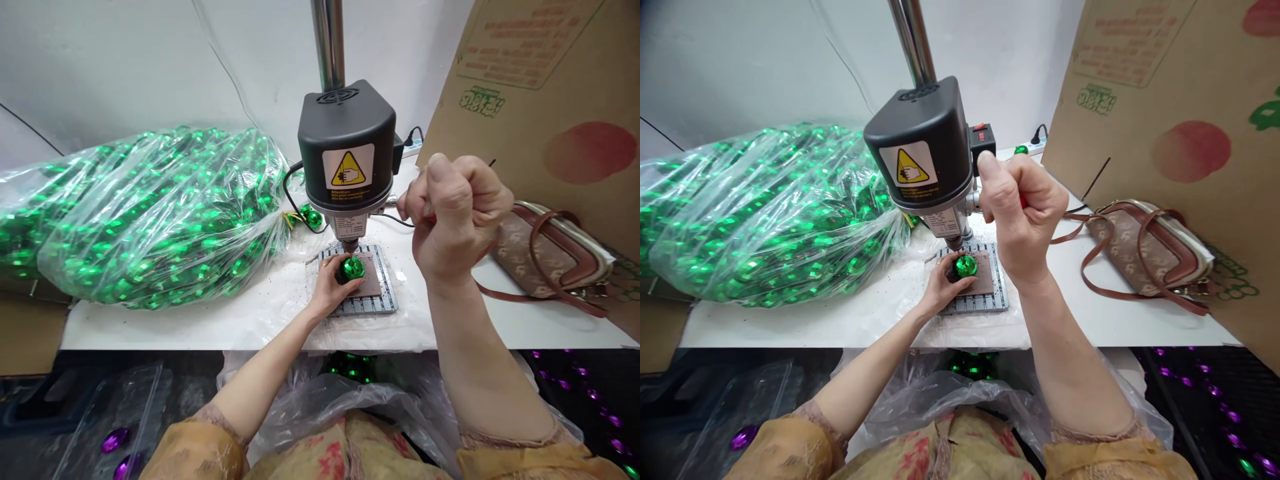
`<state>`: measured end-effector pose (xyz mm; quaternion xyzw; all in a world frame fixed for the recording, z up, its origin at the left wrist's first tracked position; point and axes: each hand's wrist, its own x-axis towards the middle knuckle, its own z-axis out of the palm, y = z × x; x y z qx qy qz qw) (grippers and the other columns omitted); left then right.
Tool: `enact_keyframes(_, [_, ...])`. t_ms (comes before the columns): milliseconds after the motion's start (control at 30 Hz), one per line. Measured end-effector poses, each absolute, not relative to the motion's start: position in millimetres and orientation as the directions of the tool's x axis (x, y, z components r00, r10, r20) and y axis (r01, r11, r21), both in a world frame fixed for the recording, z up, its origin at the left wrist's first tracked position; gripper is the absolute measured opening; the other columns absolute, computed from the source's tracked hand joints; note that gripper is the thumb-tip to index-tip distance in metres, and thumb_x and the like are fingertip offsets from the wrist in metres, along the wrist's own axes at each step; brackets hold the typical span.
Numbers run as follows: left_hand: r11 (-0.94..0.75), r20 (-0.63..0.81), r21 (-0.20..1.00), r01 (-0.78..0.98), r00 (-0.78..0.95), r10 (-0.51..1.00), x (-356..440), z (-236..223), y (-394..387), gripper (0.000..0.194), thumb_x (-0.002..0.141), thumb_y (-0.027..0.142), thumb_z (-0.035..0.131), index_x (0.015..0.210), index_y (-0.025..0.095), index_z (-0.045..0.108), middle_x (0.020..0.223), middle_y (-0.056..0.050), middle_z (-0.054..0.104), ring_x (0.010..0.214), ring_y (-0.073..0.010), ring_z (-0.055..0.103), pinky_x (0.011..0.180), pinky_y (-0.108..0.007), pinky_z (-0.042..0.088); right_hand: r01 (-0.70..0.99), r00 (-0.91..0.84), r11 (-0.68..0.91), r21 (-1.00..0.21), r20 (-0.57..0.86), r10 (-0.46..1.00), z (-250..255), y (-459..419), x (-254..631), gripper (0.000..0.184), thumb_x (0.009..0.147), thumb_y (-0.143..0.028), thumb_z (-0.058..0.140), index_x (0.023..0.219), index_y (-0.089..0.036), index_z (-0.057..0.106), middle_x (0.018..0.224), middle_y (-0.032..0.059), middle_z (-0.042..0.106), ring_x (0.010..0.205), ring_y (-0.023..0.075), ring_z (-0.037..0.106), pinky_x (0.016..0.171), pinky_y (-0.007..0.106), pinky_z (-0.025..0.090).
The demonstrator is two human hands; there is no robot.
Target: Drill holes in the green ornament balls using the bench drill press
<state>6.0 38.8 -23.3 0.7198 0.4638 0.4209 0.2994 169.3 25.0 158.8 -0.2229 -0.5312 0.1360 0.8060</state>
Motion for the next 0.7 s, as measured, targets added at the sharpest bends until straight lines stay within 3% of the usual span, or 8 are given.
enact_keyframes(300, [-0.395, 0.339, 0.823, 0.407, 0.205, 0.918, 7, -27, 38, 0.056, 0.076, 0.034, 0.085, 0.127, 0.024, 0.065, 0.13, -0.011, 0.064, 0.125, -0.031, 0.057, 0.109, -0.05, 0.046, -0.008, 0.39, 0.924, -0.382, 0.85, 0.355, 141, 23, 166, 0.048, 0.093, -0.023, 0.058, 0.058, -0.018, 0.024, 0.047, -0.0071, 0.028, 0.041, 0.0017, 0.031, 0.044, 0.023, 0.032])
enact_keyframes(700, [-0.416, 0.352, 0.81, 0.413, 0.224, 0.909, 5, -30, 39, 0.056, 0.078, 0.039, 0.084, 0.128, 0.025, 0.064, 0.131, -0.011, 0.063, 0.126, -0.0303, 0.056, 0.11, -0.048, 0.045, 0.047, 0.43, 0.937, -0.345, 0.854, 0.293, 123, 25, 166, 0.05, 0.087, -0.02, 0.06, 0.055, -0.017, 0.021, 0.045, -0.0067, 0.024, 0.041, 0.0022, 0.027, 0.044, 0.023, 0.026])
